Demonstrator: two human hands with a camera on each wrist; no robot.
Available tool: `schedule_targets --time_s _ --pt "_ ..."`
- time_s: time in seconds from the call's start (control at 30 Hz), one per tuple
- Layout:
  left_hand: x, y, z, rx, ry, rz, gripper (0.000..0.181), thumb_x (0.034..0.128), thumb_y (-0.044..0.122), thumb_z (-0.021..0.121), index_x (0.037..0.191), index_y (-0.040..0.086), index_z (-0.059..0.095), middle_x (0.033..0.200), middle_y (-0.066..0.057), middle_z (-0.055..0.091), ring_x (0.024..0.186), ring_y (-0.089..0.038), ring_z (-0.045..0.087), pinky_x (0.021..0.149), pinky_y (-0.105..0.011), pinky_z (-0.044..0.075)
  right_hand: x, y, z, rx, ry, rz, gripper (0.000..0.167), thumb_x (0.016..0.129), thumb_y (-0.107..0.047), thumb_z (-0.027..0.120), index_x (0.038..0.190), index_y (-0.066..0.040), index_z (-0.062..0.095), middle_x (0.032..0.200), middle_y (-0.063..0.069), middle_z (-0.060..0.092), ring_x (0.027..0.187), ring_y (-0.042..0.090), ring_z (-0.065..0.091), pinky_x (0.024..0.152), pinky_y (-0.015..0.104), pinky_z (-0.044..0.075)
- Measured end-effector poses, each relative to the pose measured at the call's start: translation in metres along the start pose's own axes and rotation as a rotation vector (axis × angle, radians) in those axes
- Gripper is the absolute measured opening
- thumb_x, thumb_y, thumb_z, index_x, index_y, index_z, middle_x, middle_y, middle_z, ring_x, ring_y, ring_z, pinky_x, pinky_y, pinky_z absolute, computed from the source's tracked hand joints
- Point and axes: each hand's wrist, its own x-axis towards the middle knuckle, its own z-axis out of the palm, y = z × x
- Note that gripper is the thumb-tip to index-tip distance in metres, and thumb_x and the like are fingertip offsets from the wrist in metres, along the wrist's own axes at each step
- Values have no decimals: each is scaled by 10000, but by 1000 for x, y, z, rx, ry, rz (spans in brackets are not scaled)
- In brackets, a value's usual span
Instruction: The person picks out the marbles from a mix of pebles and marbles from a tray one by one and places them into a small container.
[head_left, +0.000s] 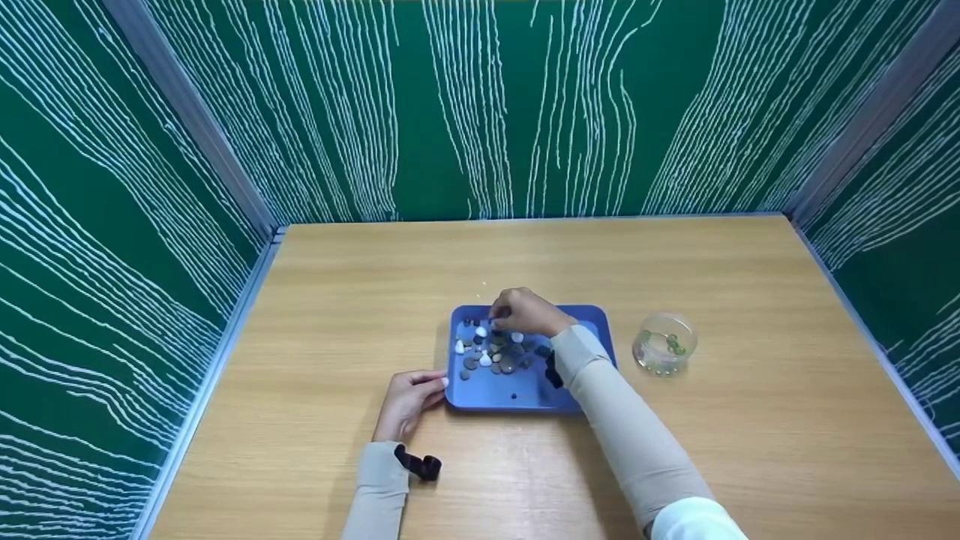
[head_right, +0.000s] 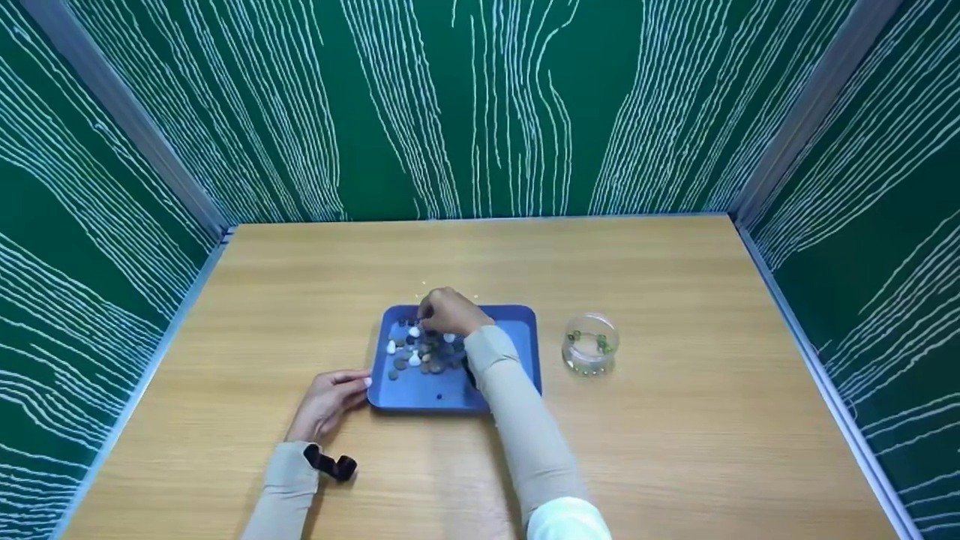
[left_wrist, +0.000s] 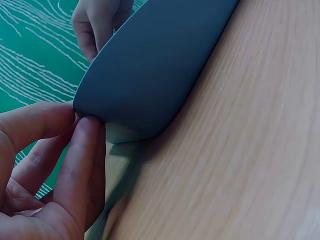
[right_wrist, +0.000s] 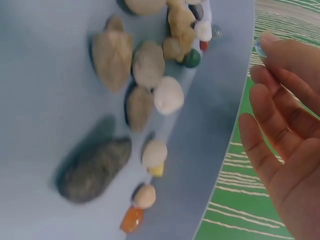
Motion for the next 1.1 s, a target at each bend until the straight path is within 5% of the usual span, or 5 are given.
schedule_targets --time_s 0.37,0.7,1.1 --pt "-2 0 -1 38 -18 17 323 831 -65 666 1132 -166 610 1092 -201 674 947 -174 662 886 -305 574 -19 11 -18 -16 41 -40 241 896 -176 678 1096 -45 705 1065 79 665 910 196 625 826 318 590" --pt "-3 1 1 35 -11 26 320 834 -78 651 1134 -179 601 1068 -196 682 914 -157 662 870 -302 581 -39 21 -40 19 62 -15 250 908 -188 669 1112 -45 688 1009 91 637 771 312 661 591 254 564" --pt "-2 1 0 37 1 1 290 828 -75 665 1109 -142 634 1065 -185 689 949 -192 673 881 -317 577 -66 43 -61 -26 149 12 193 904 -210 668 1048 -91 716 1038 68 656 888 225 602 756 333 565"
